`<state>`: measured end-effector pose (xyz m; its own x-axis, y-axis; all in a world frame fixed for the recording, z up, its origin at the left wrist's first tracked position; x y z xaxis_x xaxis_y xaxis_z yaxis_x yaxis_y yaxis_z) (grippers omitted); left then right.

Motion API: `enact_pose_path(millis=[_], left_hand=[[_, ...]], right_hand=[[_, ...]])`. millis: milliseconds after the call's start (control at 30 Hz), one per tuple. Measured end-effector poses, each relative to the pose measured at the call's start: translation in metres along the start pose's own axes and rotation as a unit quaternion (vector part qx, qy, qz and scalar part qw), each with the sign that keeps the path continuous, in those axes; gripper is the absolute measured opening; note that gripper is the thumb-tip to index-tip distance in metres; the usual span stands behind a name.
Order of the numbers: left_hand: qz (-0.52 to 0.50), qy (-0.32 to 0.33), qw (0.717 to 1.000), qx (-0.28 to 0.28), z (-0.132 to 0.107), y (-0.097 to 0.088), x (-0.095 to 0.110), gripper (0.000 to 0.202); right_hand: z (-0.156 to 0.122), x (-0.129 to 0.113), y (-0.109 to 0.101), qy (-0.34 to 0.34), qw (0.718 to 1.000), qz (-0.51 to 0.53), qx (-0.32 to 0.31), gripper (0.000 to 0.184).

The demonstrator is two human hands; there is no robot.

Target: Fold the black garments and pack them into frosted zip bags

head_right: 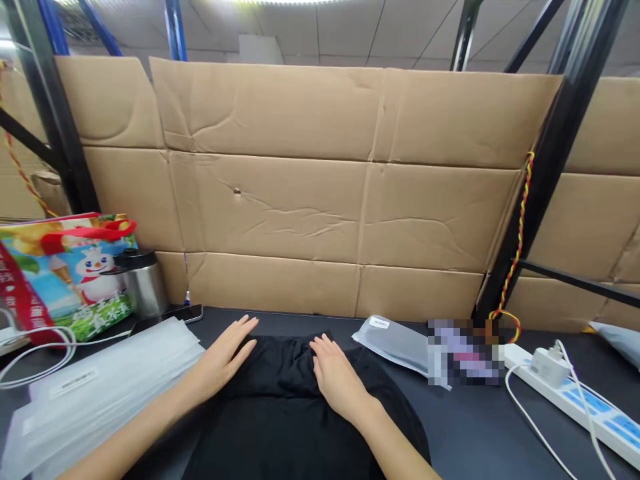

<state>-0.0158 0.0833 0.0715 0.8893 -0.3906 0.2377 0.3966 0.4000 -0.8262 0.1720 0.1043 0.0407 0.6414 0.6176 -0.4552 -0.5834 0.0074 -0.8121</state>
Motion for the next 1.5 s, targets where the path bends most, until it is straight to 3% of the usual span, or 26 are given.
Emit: enact_pose_path(millis=[67, 133, 233, 300, 467, 633, 767, 833, 933, 1000, 1067, 1167, 1267, 1333, 1400, 1500], left_hand=[[-0.005, 0.061, 0.997, -0.040, 0.003, 0.003, 0.045, 0.047], [-0.008, 0.136, 0.985, -0.103, 0.001, 0.017, 0.093, 0.057], [0.003, 0.197, 0.968, -0.157, -0.001, 0.043, 0.135, 0.068], [0.015, 0.196, 0.967, -0.165, 0.002, 0.059, 0.140, 0.066], [0.051, 0.179, 0.971, -0.149, 0.007, 0.080, 0.123, 0.056], [-0.023, 0.101, 0.990, -0.097, 0.019, 0.070, 0.108, 0.042], [-0.050, 0.076, 0.993, -0.076, 0.024, 0.063, 0.117, 0.042], [-0.061, 0.086, 0.990, -0.093, 0.021, 0.063, 0.126, 0.043], [-0.061, 0.113, 0.979, -0.160, 0.013, 0.067, 0.131, 0.055], [-0.069, 0.133, 0.972, -0.182, 0.009, 0.060, 0.121, 0.059], [-0.079, 0.132, 0.975, -0.163, 0.009, 0.046, 0.096, 0.051], [-0.079, 0.054, 0.988, -0.118, 0.011, 0.028, 0.031, 0.041], [-0.087, -0.056, 0.989, -0.103, 0.003, 0.025, -0.030, 0.042], [-0.092, -0.096, 0.986, -0.098, -0.005, 0.030, -0.052, 0.043], [-0.092, -0.107, 0.985, -0.095, -0.010, 0.036, -0.059, 0.043], [-0.092, -0.109, 0.985, -0.093, -0.012, 0.042, -0.058, 0.043]], right_hand=[[0.001, 0.008, -0.009, 0.013, 0.996, 0.072, 0.054, 0.044], [0.000, 0.021, -0.020, 0.038, 0.985, 0.128, 0.107, 0.045], [-0.003, 0.043, -0.031, 0.088, 0.973, 0.154, 0.150, 0.045], [-0.006, 0.055, -0.035, 0.121, 0.964, 0.172, 0.165, 0.045], [-0.013, 0.068, -0.032, 0.187, 0.937, 0.231, 0.182, 0.044], [-0.018, 0.060, -0.020, 0.230, 0.909, 0.295, 0.186, 0.055], [-0.020, 0.056, -0.014, 0.253, 0.871, 0.364, 0.210, 0.062], [-0.020, 0.056, -0.014, 0.249, 0.857, 0.391, 0.225, 0.062], [-0.019, 0.057, -0.016, 0.229, 0.863, 0.389, 0.226, 0.063], [-0.019, 0.060, -0.015, 0.219, 0.873, 0.378, 0.217, 0.063], [-0.019, 0.062, -0.016, 0.211, 0.884, 0.360, 0.212, 0.062], [-0.016, 0.063, -0.025, 0.199, 0.905, 0.312, 0.210, 0.059], [-0.003, 0.050, -0.041, 0.170, 0.930, 0.252, 0.206, 0.058], [0.009, 0.028, -0.049, 0.137, 0.945, 0.223, 0.195, 0.058], [0.023, -0.008, -0.047, 0.088, 0.969, 0.162, 0.167, 0.062], [0.036, -0.070, -0.015, 0.008, 0.996, -0.015, 0.085, 0.073]])
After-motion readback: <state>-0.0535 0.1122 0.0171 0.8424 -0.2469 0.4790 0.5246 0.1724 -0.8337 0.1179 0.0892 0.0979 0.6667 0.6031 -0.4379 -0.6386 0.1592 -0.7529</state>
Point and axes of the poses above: each hand's wrist, its own z-axis towards the middle knuckle, its own y-axis out of the palm, x = y × z, the point moved 10 cm from there along z, towards the middle knuckle, and after that the axes turned 4 degrees about -y, right-handed, at the moved point
